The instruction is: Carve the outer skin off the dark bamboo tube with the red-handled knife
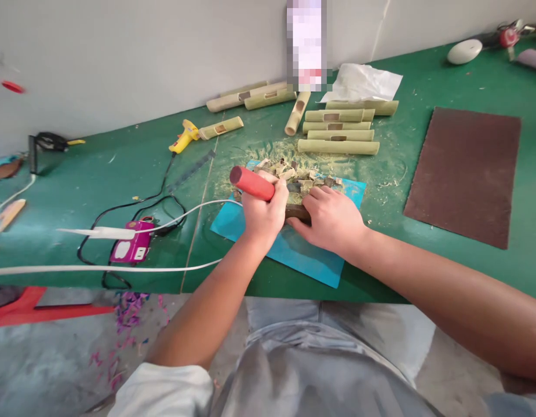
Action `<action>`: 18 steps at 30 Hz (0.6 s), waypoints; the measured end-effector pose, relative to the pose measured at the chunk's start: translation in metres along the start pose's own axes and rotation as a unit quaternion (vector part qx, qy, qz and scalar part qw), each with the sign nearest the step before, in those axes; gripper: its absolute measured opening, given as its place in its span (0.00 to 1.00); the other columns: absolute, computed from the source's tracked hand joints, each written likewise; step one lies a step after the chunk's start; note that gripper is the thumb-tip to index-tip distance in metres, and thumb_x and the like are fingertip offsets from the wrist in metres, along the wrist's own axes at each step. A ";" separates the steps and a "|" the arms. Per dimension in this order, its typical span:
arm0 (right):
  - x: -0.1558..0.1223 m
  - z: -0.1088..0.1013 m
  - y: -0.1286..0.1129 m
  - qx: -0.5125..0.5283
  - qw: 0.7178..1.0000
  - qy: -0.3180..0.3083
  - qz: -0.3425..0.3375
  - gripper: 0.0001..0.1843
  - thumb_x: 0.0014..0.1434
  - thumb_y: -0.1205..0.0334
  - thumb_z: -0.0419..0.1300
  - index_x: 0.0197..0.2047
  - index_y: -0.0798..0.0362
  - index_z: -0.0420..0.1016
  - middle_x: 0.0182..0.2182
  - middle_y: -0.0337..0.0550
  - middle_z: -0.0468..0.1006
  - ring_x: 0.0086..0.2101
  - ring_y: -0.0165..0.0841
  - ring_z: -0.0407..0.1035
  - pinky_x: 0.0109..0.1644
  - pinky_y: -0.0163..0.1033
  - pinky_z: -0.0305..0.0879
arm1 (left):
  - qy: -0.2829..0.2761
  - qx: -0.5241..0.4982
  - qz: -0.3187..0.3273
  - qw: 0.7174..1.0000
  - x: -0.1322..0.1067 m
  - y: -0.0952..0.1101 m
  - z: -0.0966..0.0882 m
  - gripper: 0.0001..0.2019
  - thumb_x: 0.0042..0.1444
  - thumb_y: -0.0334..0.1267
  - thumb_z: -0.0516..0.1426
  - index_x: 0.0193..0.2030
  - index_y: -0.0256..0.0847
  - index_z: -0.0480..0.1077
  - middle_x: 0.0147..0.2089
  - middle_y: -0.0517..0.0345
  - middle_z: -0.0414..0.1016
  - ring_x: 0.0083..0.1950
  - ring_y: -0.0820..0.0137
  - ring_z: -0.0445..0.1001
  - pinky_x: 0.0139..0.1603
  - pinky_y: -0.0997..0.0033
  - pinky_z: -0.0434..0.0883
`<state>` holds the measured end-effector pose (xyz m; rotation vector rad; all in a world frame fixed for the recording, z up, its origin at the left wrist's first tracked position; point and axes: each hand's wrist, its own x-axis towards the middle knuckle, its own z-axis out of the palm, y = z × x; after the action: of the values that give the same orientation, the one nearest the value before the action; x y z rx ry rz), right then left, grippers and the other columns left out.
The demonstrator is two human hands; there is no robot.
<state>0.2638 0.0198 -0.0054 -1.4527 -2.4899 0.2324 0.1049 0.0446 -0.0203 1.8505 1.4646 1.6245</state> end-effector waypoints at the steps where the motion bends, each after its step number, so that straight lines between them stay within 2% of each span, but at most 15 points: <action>1: -0.001 0.000 -0.001 0.000 1.000 0.001 0.000 0.21 0.69 0.46 0.59 0.42 0.58 0.80 0.40 0.55 0.80 0.44 0.45 0.73 0.45 0.45 0.64 | 0.000 0.002 -0.010 1.000 -0.001 0.000 0.000 0.15 0.64 0.39 0.61 0.27 0.43 0.64 0.26 0.64 0.65 0.28 0.72 0.67 0.34 0.70 0.70; 4: -0.001 0.001 -0.002 -0.001 1.000 -0.001 -0.002 0.21 0.69 0.47 0.58 0.42 0.58 0.80 0.40 0.56 0.80 0.44 0.46 0.73 0.44 0.45 0.64 | 0.010 -0.003 -0.004 1.000 -0.004 -0.003 -0.002 0.18 0.65 0.43 0.61 0.26 0.43 0.62 0.24 0.66 0.63 0.26 0.74 0.64 0.32 0.70 0.67; 8: 0.000 0.001 -0.001 -0.005 1.000 -0.008 -0.008 0.22 0.70 0.47 0.56 0.42 0.59 0.80 0.40 0.56 0.80 0.44 0.45 0.73 0.44 0.45 0.64 | -0.013 -0.018 0.045 0.999 -0.008 -0.009 -0.004 0.21 0.69 0.52 0.57 0.27 0.43 0.62 0.24 0.65 0.64 0.26 0.73 0.66 0.32 0.69 0.67; 12: 0.001 -0.001 -0.002 -0.009 1.000 -0.018 -0.012 0.23 0.71 0.48 0.55 0.42 0.59 0.81 0.39 0.57 0.80 0.44 0.46 0.73 0.43 0.44 0.63 | -0.006 -0.009 0.048 0.999 -0.008 -0.013 -0.005 0.17 0.70 0.44 0.55 0.29 0.43 0.64 0.25 0.63 0.69 0.26 0.73 0.68 0.31 0.69 0.67; 18: 0.001 -0.004 -0.005 -0.010 1.000 -0.028 -0.011 0.23 0.71 0.50 0.54 0.41 0.60 0.82 0.38 0.58 0.80 0.43 0.45 0.73 0.40 0.44 0.61 | -0.008 0.005 0.085 0.996 -0.005 -0.016 -0.003 0.14 0.64 0.37 0.56 0.26 0.43 0.62 0.25 0.63 0.64 0.27 0.72 0.66 0.32 0.67 0.65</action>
<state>0.2598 0.0184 0.0002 -1.4442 -2.5580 0.2492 0.0950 0.0465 -0.0340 2.0383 1.3439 1.6745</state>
